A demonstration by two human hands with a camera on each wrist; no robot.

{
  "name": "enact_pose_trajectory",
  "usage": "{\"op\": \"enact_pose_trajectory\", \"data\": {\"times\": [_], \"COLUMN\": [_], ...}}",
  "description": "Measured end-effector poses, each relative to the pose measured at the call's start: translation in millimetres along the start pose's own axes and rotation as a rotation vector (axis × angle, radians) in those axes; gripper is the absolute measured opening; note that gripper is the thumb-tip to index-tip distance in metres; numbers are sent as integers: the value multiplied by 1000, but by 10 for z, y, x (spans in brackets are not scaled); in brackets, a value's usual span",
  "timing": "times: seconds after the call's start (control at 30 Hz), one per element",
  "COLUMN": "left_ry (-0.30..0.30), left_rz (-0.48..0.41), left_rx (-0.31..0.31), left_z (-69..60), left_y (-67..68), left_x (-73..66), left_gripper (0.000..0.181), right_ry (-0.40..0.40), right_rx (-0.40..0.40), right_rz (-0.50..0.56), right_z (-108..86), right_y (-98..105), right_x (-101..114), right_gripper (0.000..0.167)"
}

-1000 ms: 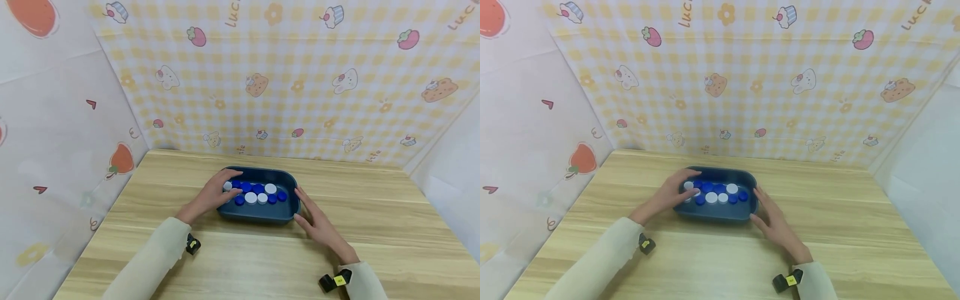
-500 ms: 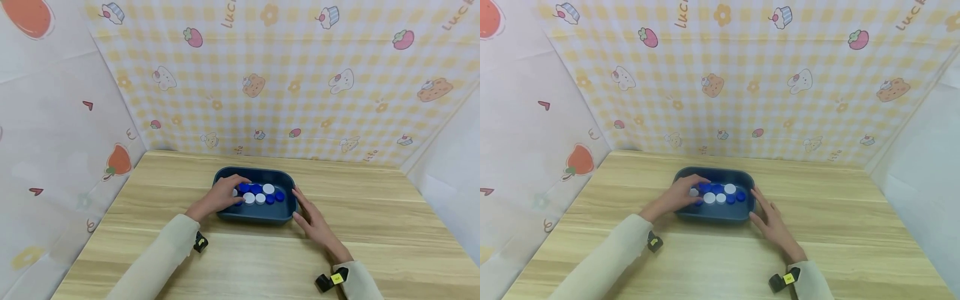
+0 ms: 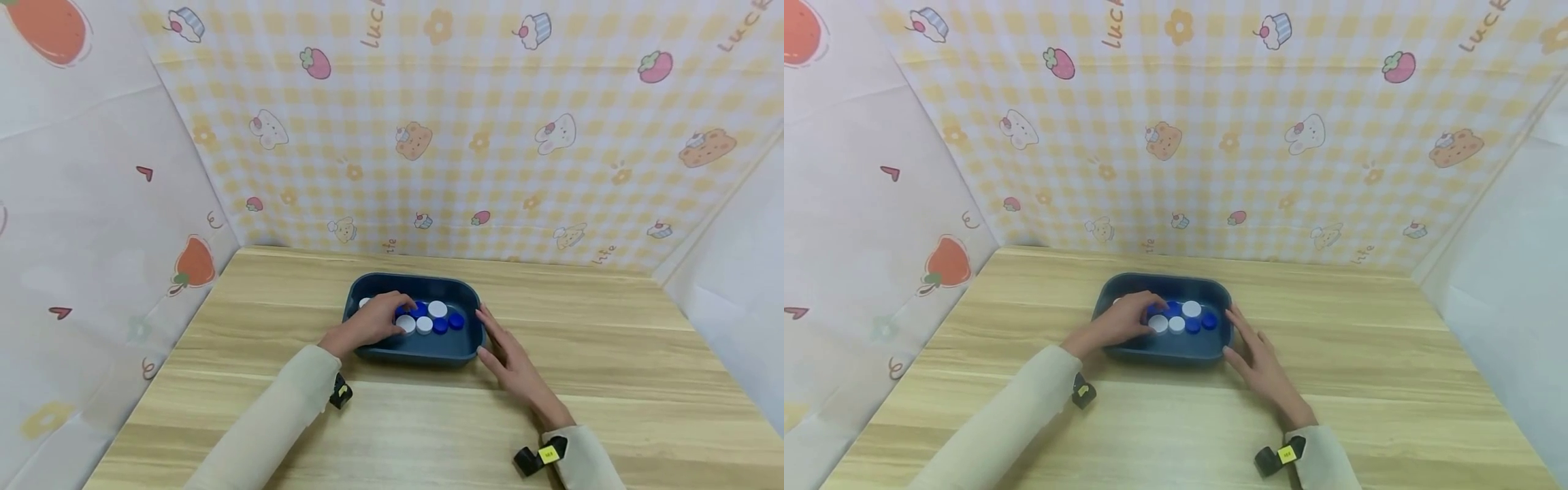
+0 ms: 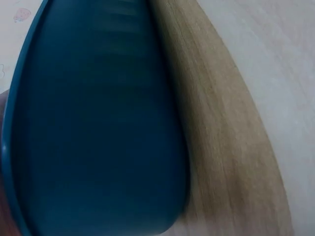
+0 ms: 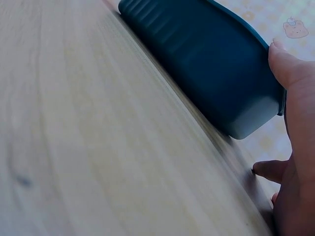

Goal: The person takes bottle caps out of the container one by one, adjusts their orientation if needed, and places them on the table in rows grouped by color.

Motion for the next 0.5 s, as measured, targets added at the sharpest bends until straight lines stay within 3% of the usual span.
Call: {"op": "enact_pose_trajectory", "data": {"times": [0.2,0.5], "left_ry": [28,51], "left_rz": [34,74], "left_rx": [8,45], "left_z": [55,65], "left_y": [-42,-139], "left_x": [39,53], "left_gripper": [38,37], "right_ry": [-22,-20], "right_rx": [7,-6], "right_rz": [38,10], "right_z": [-4,-27], "right_y": [-8,-9], "right_x": [-45,-5], "right_gripper": [59,58]}}
Point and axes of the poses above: each hand's wrist, its own z-axis towards the middle knuckle, its own y-axis out of the back of the hand, x = y × z, the point moved 8 cm from there along z, towards the middle knuckle, and after that the axes turned 10 degrees about z, right-handed, at the moved point
